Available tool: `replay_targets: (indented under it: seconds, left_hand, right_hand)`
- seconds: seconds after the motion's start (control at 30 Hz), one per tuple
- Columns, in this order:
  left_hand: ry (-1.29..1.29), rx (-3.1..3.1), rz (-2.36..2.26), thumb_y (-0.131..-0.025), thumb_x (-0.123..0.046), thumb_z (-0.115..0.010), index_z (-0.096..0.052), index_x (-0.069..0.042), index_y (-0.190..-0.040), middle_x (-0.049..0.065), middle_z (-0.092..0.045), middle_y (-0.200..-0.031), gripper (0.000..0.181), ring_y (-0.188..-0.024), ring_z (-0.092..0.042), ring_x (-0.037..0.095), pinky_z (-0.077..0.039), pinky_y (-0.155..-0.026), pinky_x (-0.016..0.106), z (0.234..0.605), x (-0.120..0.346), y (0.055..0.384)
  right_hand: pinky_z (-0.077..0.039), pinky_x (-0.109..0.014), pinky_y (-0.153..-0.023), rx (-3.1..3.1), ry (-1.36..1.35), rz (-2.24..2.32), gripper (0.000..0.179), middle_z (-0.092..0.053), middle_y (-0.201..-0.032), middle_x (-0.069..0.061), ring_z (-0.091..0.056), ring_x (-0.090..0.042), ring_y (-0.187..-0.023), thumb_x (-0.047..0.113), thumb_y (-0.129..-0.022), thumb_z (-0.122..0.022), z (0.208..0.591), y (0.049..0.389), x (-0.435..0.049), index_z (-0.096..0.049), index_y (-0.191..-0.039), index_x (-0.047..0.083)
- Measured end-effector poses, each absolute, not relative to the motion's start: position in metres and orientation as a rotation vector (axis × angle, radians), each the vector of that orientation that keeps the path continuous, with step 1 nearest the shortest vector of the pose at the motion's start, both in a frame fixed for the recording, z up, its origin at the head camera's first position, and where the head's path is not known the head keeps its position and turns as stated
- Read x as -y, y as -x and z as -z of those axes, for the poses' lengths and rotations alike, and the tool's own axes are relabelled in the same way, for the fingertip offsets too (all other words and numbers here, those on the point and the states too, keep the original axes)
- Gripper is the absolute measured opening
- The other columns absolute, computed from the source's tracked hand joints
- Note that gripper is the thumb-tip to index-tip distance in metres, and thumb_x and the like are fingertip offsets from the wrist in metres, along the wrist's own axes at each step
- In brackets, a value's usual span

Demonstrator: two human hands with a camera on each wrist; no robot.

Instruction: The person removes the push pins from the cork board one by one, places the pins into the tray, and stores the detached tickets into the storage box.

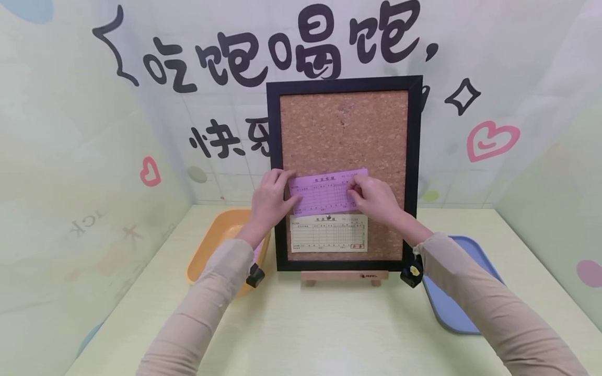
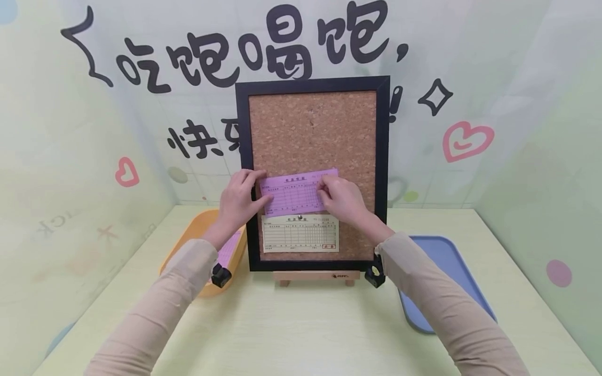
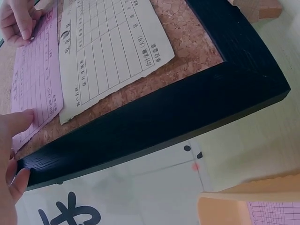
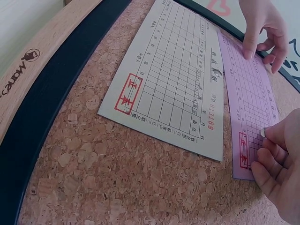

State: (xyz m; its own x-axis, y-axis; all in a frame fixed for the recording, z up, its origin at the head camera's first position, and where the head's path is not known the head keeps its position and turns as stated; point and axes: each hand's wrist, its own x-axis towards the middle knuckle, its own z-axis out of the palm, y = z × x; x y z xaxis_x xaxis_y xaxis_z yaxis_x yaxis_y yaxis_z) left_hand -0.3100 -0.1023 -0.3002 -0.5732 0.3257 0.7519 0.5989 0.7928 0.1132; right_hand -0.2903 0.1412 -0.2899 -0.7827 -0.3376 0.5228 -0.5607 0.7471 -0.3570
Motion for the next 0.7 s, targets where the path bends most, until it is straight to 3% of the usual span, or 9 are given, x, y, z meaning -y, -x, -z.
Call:
replay_targets:
  seconds: [0.4,0.7]
  left_hand:
    - [0.690,2.249,0.397,-0.074,-0.023,-0.075,-0.059,-0.004,-0.111,0.010,-0.055,-0.100,0.045,-0.087,-0.048,0.023,-0.046,-0.063,0.031,0.2990,0.1040,0.3113]
    - [0.695,2.254,0.403,-0.074,-0.022,-0.075,-0.059,-0.003,-0.109,0.010,-0.054,-0.100,0.043,-0.087,-0.048,0.024,-0.047,-0.066,0.032,0.2976,0.1033,0.3112]
  right_hand:
    - [-0.035,-0.026,-0.050,2.510,-0.702,-0.695,0.004,-0.054,-0.068,-0.004,-0.045,-0.015,-0.057,0.008,-0.087,-0.058,0.2930,0.2928,-0.1428,-0.059,-0.086,0.005]
    - [-0.035,-0.026,-0.050,2.526,-0.691,-0.702,0.004,-0.055,-0.068,-0.004,-0.045,-0.015,-0.057,0.008,-0.087,-0.058,0.2915,0.2919,-0.1429,-0.059,-0.087,0.005]
